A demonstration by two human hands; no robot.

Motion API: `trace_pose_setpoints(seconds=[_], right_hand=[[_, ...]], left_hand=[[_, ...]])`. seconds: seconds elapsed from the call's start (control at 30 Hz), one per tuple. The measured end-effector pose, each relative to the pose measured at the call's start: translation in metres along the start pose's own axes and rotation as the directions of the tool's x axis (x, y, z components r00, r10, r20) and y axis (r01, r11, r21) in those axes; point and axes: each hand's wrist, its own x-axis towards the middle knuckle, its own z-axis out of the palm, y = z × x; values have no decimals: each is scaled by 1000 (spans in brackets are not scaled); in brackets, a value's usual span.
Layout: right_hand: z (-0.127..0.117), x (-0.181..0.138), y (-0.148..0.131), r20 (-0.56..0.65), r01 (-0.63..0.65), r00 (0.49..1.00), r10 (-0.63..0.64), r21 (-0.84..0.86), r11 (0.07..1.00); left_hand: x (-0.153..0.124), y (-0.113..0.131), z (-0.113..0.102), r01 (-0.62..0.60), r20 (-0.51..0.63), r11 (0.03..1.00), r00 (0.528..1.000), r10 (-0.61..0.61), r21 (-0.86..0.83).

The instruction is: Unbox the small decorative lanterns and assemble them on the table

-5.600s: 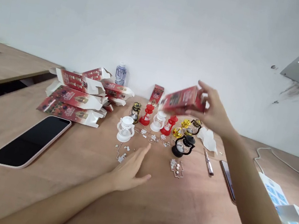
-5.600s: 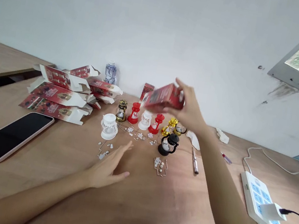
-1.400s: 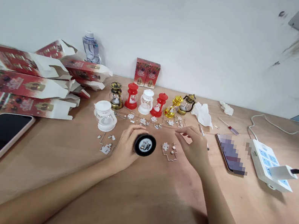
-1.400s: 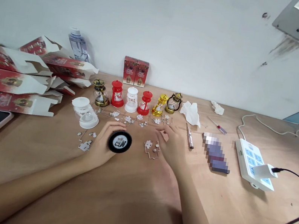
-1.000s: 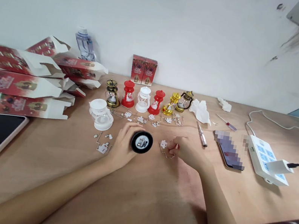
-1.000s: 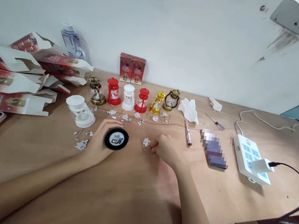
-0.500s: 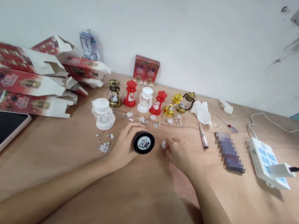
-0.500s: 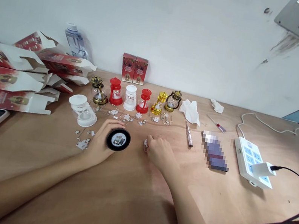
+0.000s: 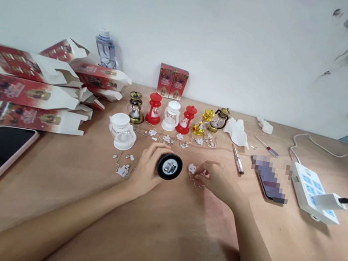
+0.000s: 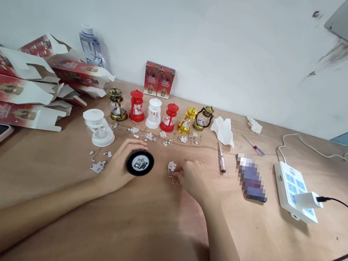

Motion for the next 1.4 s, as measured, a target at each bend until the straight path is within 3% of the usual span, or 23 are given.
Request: trace_pose_setpoints(seconds=[0.2,0.33,0.4,0.47,0.53,0.57,0.67,0.8,0.97,1.07,1.13,1.2,1.27,1.3,1.4], right_hand=[[3,2,-1,21,34,999,-33,-57,998],[4,-1,-2,-109,135,986,-129,51,990],[6,-6,-9,-346,293,912,-219,177,940],[11,-12,-21,-591,469,760,-270,210,858],[18,-17,-33,-705,573,628,-329,133,809],[21,-19,-38,-712,597,594,-374,79,799],[31,-20,-48,-695,596,548,-466,-66,800],[38,-16,-50,-698,545,515,-497,-181,819],[37,-15,-50,-694,567,500,-518,-191,802],[27,-12,-38,-748,538,513,-420,-101,837],[17,-8,-23,-761,446,559,-328,-56,893],[7,-4,-5,-661,302,705,-255,-45,952],[1,-1,11,-435,178,881,-185,-58,982],[0,1,17,-315,131,938,-146,-68,989],[0,3,24,-112,33,993,-45,-103,994]], left_hand=[[0,-1,0,-14,0,1000,1000,14,3],[0,0,0,-17,-2,1000,1000,17,11],[0,0,0,-19,-1,1000,1000,19,10],[0,0,0,-19,2,1000,1000,19,9],[0,1,0,-10,4,1000,1000,10,10],[1,1,0,-7,3,1000,1000,7,12],[1,1,1,-31,-4,999,1000,31,20],[0,1,1,-79,-14,995,997,80,57],[0,2,0,-44,-8,998,999,45,48],[1,1,0,-26,-9,999,1000,26,38],[1,1,0,-27,-9,999,1000,28,39],[0,1,0,-30,-7,999,1000,30,38],[0,1,0,-23,-10,999,1000,24,38],[0,1,0,-21,-11,999,1000,21,38],[1,1,0,-20,-8,999,1000,20,36]])
